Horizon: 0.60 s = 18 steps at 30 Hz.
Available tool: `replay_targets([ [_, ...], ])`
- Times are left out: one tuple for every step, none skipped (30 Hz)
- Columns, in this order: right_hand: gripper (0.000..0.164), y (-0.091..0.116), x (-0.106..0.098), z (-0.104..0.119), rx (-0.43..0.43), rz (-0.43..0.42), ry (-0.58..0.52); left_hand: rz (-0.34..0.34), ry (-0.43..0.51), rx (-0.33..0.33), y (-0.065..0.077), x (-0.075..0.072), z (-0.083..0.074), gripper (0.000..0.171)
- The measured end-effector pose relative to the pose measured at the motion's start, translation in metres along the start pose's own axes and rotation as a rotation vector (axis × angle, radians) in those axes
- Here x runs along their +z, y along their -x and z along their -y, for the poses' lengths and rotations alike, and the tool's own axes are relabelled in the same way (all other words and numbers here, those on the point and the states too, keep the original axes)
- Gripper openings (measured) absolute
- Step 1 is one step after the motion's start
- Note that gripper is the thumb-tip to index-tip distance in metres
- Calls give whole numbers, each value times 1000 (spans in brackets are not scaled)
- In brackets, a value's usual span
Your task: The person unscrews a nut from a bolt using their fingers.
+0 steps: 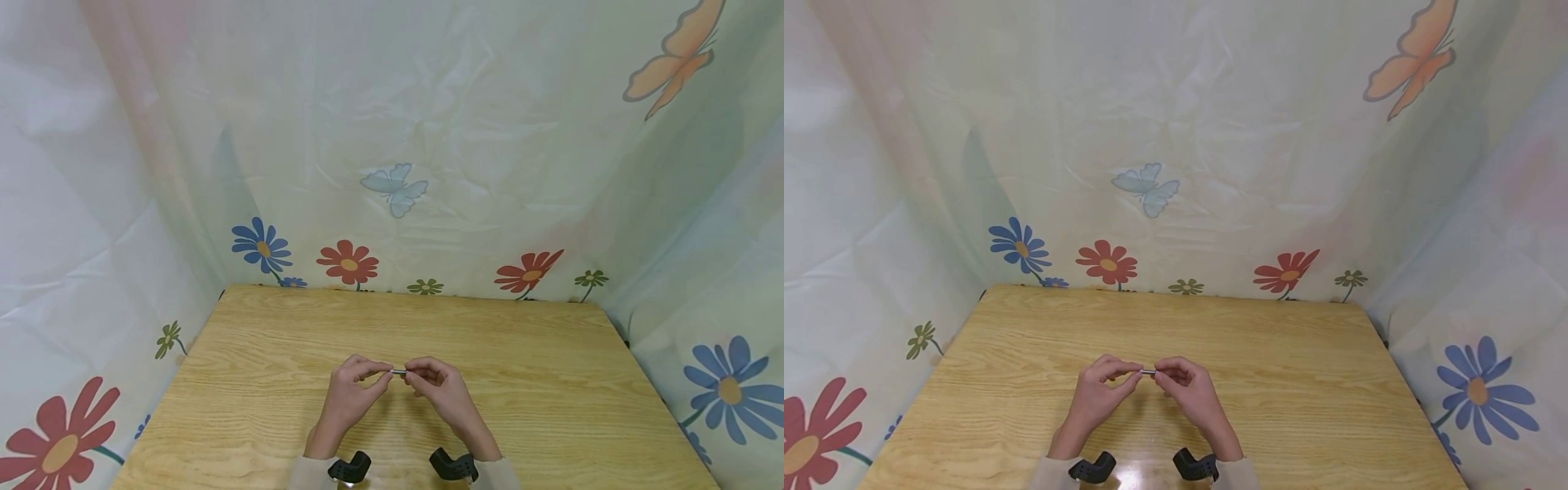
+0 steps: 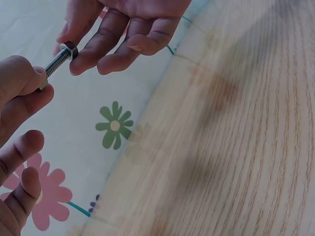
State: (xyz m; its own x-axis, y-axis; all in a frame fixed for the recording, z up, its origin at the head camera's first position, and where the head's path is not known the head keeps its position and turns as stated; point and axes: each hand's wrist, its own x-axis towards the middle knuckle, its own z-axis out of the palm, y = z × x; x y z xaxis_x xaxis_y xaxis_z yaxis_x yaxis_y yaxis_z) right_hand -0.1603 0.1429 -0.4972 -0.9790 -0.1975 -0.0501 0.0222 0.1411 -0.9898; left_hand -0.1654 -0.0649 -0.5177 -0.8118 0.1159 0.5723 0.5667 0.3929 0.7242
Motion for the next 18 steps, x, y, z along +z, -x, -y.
replay_targets([
  [36, 0, 0, 0, 3, -4, 0, -1, -3, 2, 0, 0, 0, 12],
  [36, 0, 0, 0, 4, -7, -2, -1, -4, 1, 0, 0, 0, 12],
  [36, 0, 1, 0, 5, -11, -1, 0, -4, 0, 0, 0, 0, 12],
  [35, 0, 1, 0, 6, -13, -2, 0, -4, -2, 0, 0, 0, 12],
  [35, 0, 1, -1, 6, -16, -2, 1, -2, -6, 0, 0, 0, 12],
  [35, 0, 1, -1, 6, -19, -3, 2, 4, -10, 0, 0, 0, 11],
  [34, 0, 1, -1, 8, -23, -4, 3, 9, -16, 0, 0, 0, 11],
  [33, 0, 1, -2, 7, -25, -4, 4, 16, -24, 0, -1, 0, 11],
  [33, 0, 1, -2, 5, -27, -3, 4, 24, -29, 0, -1, 0, 10],
  [32, 0, 1, -2, 4, -29, -6, 5, 31, -35, 0, -1, -1, 10],
  [32, 0, 1, -2, 2, -30, -6, 6, 39, -43, 0, -1, -1, 10],
  [32, 0, 1, -3, 1, -32, -5, 4, 44, -45, 0, -2, -1, 10],
  [32, 0, 1, -3, -3, -32, -5, 2, 45, -46, 0, -2, -1, 10],
  [32, 0, 1, -3, -5, -34, -3, 0, 46, -47, 1, -2, -1, 10],
  [32, -1, 1, -3, -9, -37, 0, -1, 46, -47, 1, -2, 0, 11],
  [32, -1, 1, -3, -13, -40, 4, -2, 43, -47, 1, -2, 0, 11],
  [31, -1, 1, -3, -18, -45, 10, -4, 39, -44, 1, -2, 0, 12],
  [30, -1, 0, -3, -24, -48, 15, -7, 36, -37, 1, -2, 1, 12],
])
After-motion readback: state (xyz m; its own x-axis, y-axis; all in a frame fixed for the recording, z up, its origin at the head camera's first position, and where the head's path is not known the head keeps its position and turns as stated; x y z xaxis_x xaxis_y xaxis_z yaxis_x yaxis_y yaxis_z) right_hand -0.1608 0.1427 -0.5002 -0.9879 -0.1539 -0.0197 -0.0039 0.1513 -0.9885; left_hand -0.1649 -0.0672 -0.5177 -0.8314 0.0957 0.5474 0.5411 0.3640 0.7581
